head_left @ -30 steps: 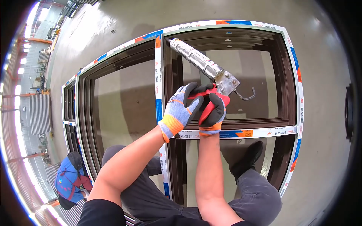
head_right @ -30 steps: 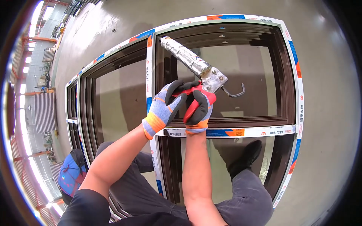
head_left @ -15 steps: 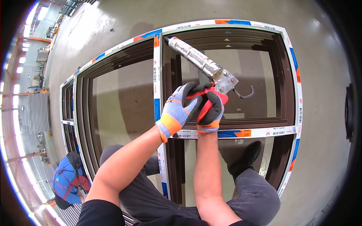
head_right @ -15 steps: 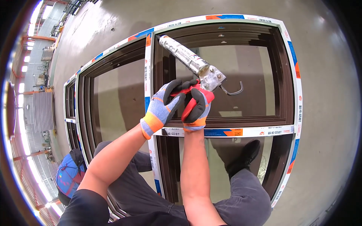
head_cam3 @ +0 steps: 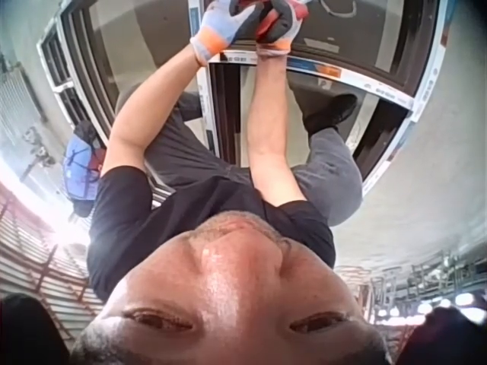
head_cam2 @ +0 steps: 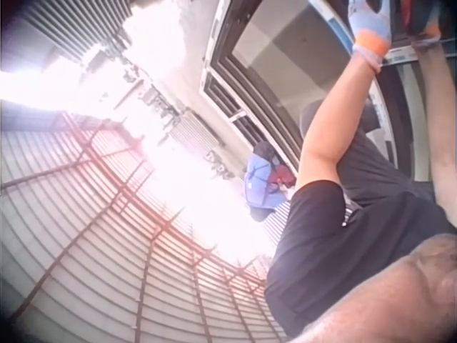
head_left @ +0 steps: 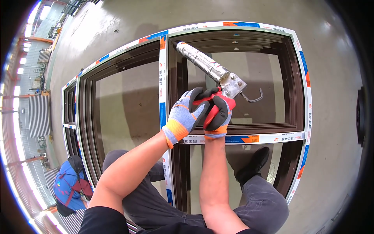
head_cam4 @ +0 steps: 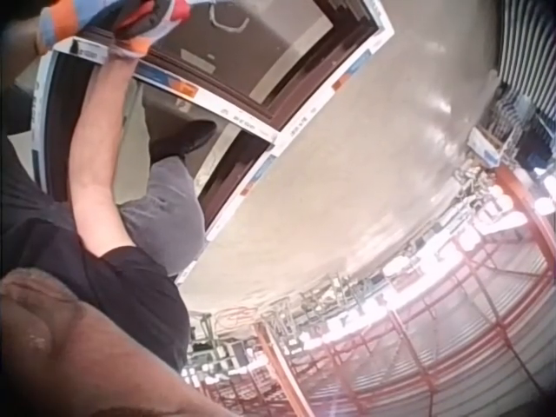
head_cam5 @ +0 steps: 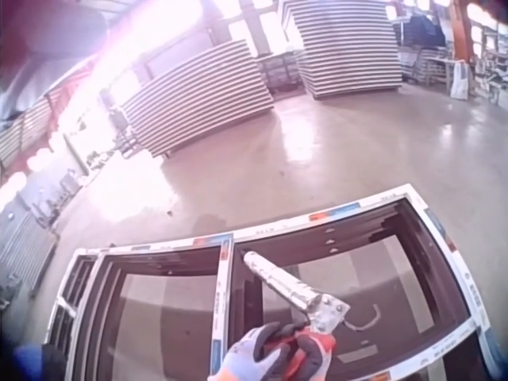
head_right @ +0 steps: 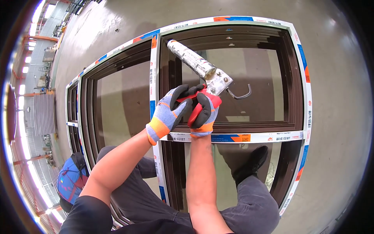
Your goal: Applying sealant to window frame joints using a caulking gun.
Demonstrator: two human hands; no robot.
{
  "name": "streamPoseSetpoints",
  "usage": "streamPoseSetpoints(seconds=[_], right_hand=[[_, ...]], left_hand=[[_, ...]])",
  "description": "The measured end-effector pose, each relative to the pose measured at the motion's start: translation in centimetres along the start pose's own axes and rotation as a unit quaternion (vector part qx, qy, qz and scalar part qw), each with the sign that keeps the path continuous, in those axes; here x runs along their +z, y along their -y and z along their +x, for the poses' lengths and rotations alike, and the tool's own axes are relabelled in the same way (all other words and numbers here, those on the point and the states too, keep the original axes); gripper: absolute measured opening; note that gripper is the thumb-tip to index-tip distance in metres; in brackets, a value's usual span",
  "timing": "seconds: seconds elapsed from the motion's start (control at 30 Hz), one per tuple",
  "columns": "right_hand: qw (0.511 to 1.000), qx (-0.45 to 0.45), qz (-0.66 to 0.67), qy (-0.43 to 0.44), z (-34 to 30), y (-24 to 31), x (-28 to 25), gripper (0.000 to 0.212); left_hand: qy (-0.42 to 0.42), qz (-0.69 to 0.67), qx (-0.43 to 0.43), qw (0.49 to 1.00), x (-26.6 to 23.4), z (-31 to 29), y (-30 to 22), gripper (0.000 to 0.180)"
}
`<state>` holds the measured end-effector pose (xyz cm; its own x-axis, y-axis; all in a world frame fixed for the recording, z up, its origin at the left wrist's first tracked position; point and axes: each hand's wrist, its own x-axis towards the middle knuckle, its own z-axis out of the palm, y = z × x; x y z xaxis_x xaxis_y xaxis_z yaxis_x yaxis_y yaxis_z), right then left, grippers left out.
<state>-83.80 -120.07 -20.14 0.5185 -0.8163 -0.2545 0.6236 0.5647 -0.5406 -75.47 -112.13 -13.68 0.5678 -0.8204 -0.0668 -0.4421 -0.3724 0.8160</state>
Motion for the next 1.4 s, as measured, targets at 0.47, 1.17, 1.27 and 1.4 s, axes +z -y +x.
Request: streamPoseSetpoints(seconds=[0.47,1.17,1.27,1.4], right_hand=[[0.992,-0.026,-0.12,-0.013,-0.7,3.6,2.1,0.022],[0.989,-0.017,-0.147,0.002,-1.7,5.1,1.9,0.022],[0.998,-0.006,-0.055,0.032,-1.4,5.4,0.3,0.044],[0.998,-0.008,-0.054,-0.013,-0.8,4.5,-0.7,0.042]], left_hand=[[-0.003,-0.118,-0.029,0.993,0.9,-0.3,-0.5,0.043],[0.032,-0.117,-0.063,0.991,-0.1,-0.1,0.0,0.04],[0.026,-0.111,-0.067,0.991,-0.5,-0.1,0.2,0.04],[0.07,-0.049,-0.064,0.994,-0.4,-0.3,-0.3,0.04]])
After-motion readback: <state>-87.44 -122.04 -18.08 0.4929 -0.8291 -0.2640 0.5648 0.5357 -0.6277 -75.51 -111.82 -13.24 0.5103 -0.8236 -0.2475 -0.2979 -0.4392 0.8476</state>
